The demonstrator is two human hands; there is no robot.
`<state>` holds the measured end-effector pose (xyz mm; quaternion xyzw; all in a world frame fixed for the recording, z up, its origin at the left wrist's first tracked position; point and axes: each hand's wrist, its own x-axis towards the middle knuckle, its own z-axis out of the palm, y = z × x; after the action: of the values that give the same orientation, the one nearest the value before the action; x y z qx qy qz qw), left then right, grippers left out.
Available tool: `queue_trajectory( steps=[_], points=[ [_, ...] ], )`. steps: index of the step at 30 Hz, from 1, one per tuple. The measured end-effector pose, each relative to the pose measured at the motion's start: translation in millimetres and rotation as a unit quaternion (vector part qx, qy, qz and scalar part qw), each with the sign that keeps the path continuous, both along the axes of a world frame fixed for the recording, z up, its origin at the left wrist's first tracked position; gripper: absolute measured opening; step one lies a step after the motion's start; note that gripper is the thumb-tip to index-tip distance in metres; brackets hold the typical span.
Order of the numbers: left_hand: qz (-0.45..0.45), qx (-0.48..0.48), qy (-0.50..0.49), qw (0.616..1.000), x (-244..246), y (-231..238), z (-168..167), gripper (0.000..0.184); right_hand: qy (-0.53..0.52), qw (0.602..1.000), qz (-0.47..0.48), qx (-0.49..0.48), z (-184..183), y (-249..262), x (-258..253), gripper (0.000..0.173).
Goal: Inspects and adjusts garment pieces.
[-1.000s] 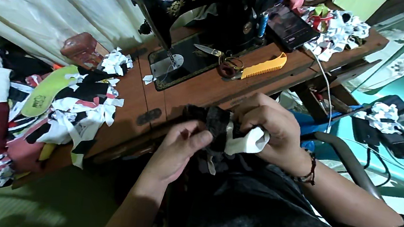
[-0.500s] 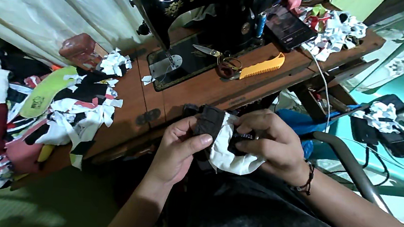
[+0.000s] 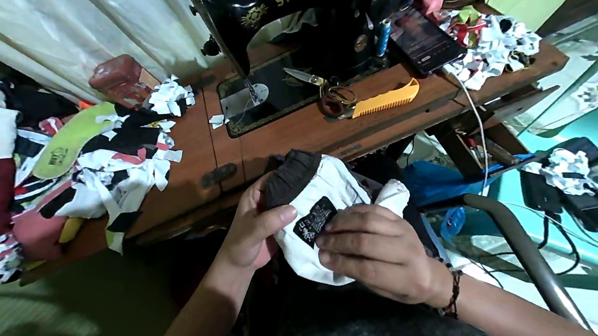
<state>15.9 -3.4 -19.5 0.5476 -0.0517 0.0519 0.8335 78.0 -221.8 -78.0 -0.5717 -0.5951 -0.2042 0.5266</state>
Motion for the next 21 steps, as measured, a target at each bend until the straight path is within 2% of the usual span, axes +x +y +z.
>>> queue_trajectory(
  steps=[6, 14, 17, 19, 21],
  points=[
    [-0.040, 0.015, -0.026, 0.999, -1, 3, -2, 0.038, -0.008, 0.999, 0.037, -0.003, -1, 4, -7, 0.016],
    [-0.018, 0.020, -0.049, 0.998, -5, 10, -12, 0.040, -0.003, 0.997, 0.071, -0.029, 0, 12, -12, 0.018],
    [-0.022, 0.045, -0.067, 0.996, -5, 17, -15, 0.041, 0.014, 0.993, 0.101, -0.052, 3, 10, -11, 0.029],
    [-0.031, 0.029, -0.075, 0.996, -5, 18, -17, 0.043, 0.050, 0.994, 0.095, -0.035, 9, 5, -8, 0.038],
    [-0.041, 0.017, -0.077, 0.996, -5, 19, -19, 0.044, 0.097, 0.993, 0.062, -0.006, 17, -1, -3, 0.036]
  ],
)
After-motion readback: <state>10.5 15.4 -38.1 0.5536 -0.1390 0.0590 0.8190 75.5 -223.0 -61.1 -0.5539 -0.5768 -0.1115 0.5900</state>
